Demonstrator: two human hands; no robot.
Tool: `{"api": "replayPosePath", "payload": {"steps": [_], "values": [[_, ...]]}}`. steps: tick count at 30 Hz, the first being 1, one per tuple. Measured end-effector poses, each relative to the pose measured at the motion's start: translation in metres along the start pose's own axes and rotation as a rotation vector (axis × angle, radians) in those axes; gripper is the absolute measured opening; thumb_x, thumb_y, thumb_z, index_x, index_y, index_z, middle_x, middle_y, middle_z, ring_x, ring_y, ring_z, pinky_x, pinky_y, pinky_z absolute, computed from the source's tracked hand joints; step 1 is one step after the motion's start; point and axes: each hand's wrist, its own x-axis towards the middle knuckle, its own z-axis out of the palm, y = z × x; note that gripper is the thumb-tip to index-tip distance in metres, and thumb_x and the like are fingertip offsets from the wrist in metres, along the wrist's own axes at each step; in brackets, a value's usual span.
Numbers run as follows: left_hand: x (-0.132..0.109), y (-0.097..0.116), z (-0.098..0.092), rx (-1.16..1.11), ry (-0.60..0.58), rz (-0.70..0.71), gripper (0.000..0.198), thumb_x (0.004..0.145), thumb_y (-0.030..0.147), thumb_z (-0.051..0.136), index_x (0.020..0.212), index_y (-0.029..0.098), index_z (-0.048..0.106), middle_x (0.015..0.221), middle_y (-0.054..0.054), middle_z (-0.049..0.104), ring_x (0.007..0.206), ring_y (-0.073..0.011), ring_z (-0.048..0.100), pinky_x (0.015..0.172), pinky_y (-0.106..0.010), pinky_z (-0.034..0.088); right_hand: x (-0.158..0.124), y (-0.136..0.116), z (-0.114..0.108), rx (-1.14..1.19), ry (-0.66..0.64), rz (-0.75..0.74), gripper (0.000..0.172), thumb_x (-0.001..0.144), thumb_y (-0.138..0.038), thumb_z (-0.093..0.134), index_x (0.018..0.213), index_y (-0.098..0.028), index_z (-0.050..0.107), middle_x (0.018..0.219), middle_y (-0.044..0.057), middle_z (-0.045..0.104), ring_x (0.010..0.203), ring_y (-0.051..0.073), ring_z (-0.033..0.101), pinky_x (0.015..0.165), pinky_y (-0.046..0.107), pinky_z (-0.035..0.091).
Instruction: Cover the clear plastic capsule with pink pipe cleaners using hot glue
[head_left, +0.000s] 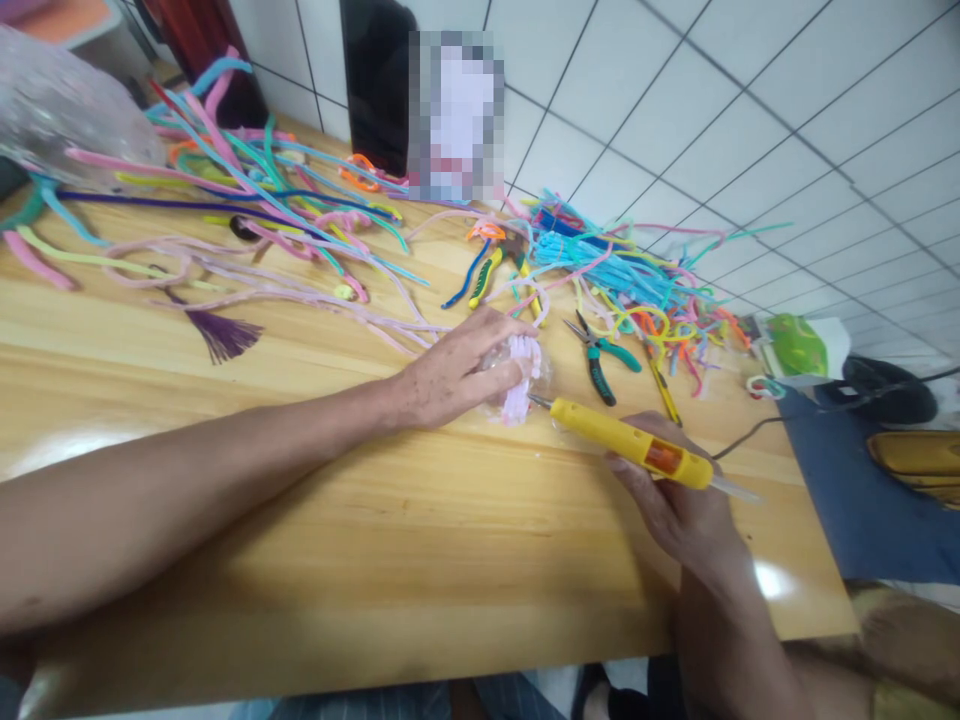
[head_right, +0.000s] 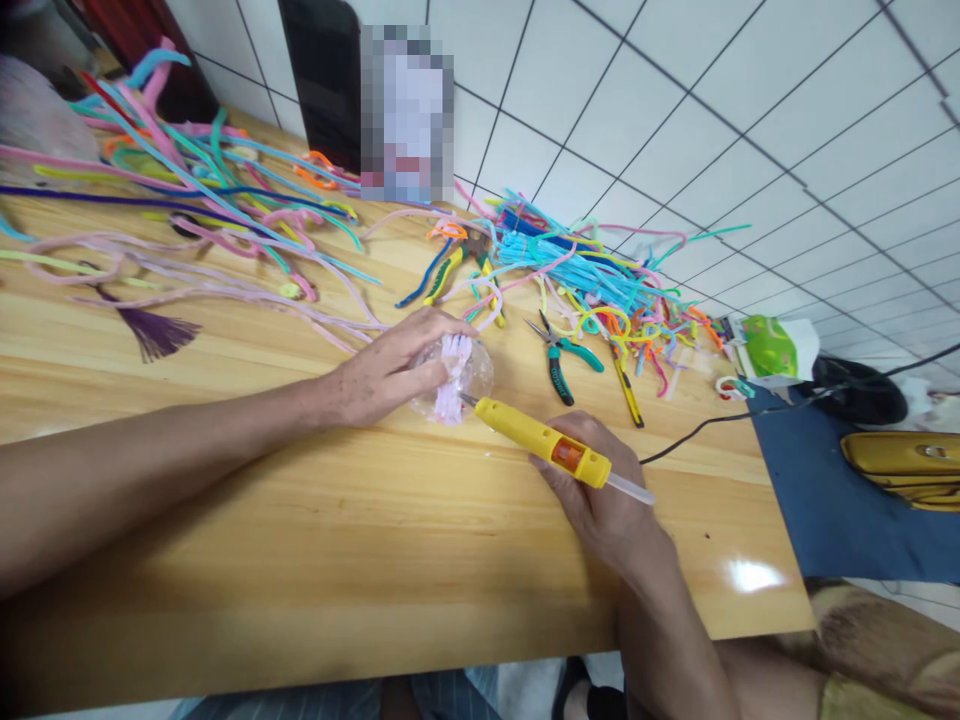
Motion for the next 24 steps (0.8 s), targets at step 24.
{"api": "replayPosePath", "payload": {"steps": [24], "values": [[-0.001, -0.002, 0.002, 0.004, 0.008, -0.011, 0.04, 0.105, 0.04, 0.056, 0.14, 0.022, 0.064, 0.128, -0.011, 0.069, 0.127, -0.0293, 0.063, 0.116, -0.048, 0.05, -0.011, -0.044, -0.012, -0.338, -0.057, -0.036, 0.031, 0.111, -0.023, 0.049, 0.138, -0.025, 0.065, 0.117, 0.015, 0.077, 0.101, 0.033, 0.073, 0.089, 0.049, 0.059]]}}
